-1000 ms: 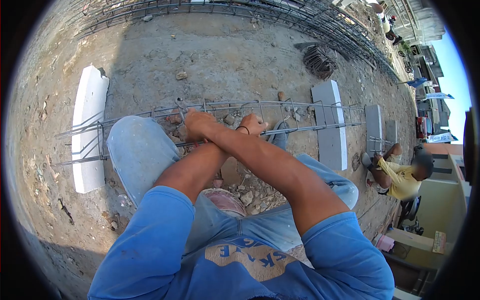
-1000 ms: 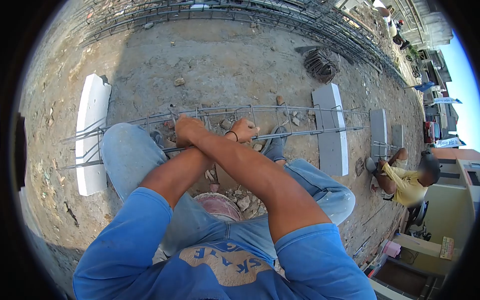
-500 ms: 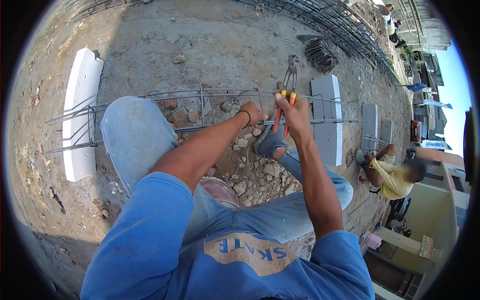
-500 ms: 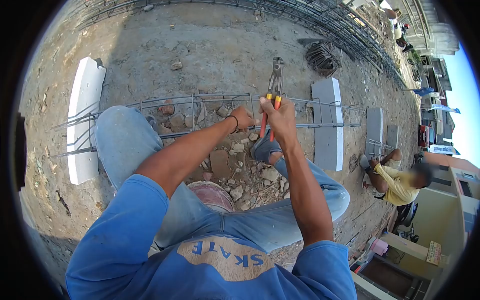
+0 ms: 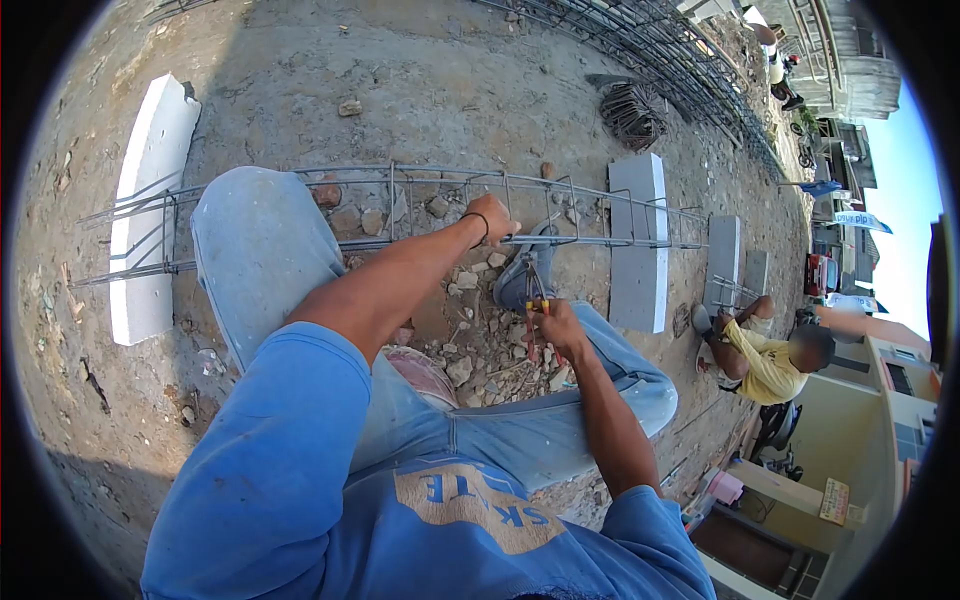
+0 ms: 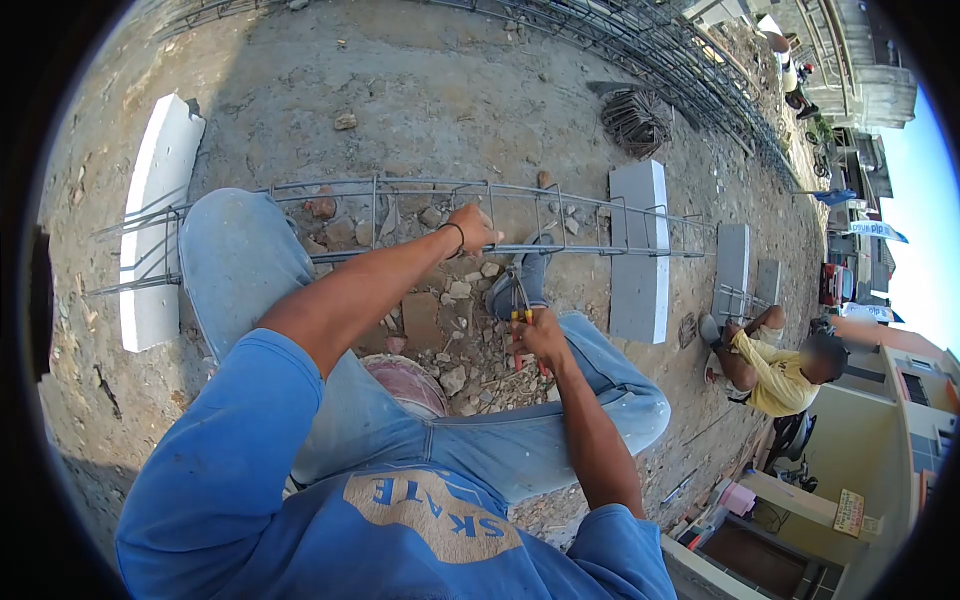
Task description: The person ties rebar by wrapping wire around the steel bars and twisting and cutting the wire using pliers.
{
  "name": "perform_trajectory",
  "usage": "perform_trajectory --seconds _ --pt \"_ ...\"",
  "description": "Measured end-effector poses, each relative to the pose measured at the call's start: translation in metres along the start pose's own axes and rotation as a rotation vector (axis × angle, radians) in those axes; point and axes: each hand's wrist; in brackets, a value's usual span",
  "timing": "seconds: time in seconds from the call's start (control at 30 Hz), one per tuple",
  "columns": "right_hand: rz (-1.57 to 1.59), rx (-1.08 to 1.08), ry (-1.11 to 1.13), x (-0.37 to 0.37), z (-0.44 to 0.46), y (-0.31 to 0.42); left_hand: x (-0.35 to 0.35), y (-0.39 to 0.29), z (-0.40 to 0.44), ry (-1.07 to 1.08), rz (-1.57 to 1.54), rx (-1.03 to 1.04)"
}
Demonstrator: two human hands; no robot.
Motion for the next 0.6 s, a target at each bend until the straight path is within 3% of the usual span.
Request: perform_trajectory --seconds 0.07,0.13,0.23,0.47,0.53,0.57,0.6 --pt "0.03 -0.007 -0.033 0.005 0.015 -0.015 -0.001 0.0 -0.003 0.027 0.003 -0.005" --pt "-0.346 -0.107 -0.09 0.004 0.02 -0.004 0.002 0.003 0.0 0.031 0.004 0.004" --pt "-0.459 -0.033 -0.078 -0.002 0.003 0.045 -0.002 -0.002 -0.001 0.013 -0.029 -0.015" --pt "-0.471 -0.128 -0.156 -0.007 0.022 0.013 -0.004 -0.004 -0.005 0.017 -0.051 -0.022" --pt "-0.657 -0.386 -0.303 -0.007 0.029 0.005 -0.002 -0.002 -0.003 0.017 -0.06 -0.018" --pt "-0.658 -0.387 -0.301 -0.011 0.03 0.0 -0.002 -0.001 -0.003 0.018 -0.067 -0.013" --pt "-0.496 -0.254 -0.154 -0.015 0.017 0.02 -0.002 -0.001 -0.002 0.017 -0.068 -0.015"
Point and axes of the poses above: each hand's wrist, its own z-axis towards the middle knuckle, its own x-axis out of the palm, y = z × x, and after that the axes turned 9 degrees about -z, right-handed
